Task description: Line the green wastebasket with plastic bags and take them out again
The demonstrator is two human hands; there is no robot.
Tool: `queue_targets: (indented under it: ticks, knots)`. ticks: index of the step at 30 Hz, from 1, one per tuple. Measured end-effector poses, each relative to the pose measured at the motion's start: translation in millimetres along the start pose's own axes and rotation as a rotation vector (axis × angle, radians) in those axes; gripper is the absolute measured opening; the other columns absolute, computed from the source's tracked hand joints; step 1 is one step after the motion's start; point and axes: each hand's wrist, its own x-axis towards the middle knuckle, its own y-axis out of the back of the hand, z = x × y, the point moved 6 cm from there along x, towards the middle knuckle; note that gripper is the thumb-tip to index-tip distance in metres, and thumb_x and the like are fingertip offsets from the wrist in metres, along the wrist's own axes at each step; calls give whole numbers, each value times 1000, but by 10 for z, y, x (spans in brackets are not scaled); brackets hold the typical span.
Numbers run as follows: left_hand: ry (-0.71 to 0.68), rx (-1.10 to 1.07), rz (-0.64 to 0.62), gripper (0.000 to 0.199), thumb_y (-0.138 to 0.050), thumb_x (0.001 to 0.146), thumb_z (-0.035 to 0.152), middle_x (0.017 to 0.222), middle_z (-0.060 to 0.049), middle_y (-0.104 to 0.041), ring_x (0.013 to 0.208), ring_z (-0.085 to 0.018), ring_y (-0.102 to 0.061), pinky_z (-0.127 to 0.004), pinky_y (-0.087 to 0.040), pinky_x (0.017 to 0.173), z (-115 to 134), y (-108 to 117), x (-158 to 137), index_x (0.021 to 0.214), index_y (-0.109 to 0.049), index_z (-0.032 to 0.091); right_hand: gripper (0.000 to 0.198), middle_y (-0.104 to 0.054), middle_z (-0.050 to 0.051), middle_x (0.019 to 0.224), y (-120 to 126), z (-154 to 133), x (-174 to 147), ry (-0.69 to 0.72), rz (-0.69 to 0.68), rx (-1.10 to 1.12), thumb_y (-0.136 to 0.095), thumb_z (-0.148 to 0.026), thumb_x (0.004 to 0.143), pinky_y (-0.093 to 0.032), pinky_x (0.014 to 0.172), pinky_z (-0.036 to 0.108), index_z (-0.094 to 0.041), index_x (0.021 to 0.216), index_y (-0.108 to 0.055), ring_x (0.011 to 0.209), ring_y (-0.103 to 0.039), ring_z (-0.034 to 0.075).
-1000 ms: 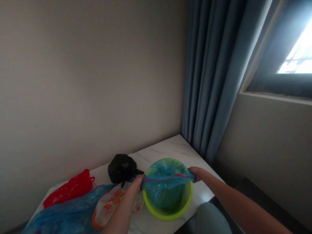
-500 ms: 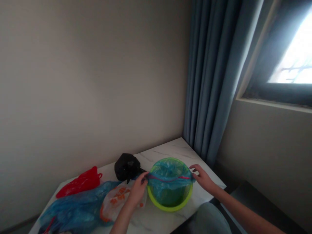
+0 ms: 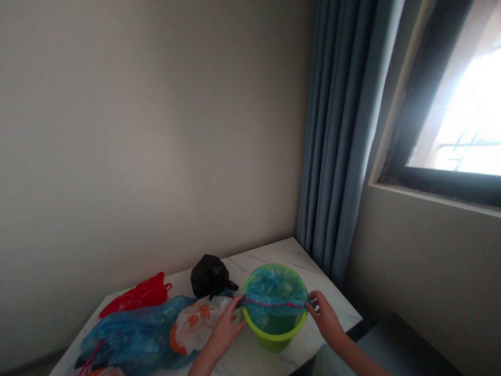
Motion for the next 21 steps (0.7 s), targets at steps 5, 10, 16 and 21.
queue_targets:
  ticks: [5,10,16,21]
  knots:
    - [-3,-37,109,64,-70,66,33,128,-18,-66,115,-31,-63,-42,-52,91,-150,-23,-7,127,-63,16,36,-62,3,71,-146,134,-64,-62,59,31,-47,-58,90,-46,63,33,-24,78,-51,66,-60,22]
    - [-8,-25,161,53,-69,65,37,112,-14,-72,102,-29,-67,-39,-52,82,-141,-23,-39,114,-68,17,46,-61,2,66,-214,96,-190,-44,71,28,-43,-65,92,-44,61,31,-23,75,-51,62,-59,21]
    - [-73,116,116,47,-61,69,30,107,-10,-74,97,-26,-67,-36,-52,84,35,-20,-89,114,-71,20,41,-72,7,89,-274,72,-326,63,17,97,-44,-58,97,-53,85,34,-21,87,-61,87,-69,23]
    - [-149,196,81,27,-53,73,26,96,-9,-73,93,-25,-67,-34,-50,85,130,-82,-132,93,-69,21,32,-71,9,94,-261,96,-406,249,145,-87,-42,-43,101,-55,84,35,-21,93,-64,89,-68,23]
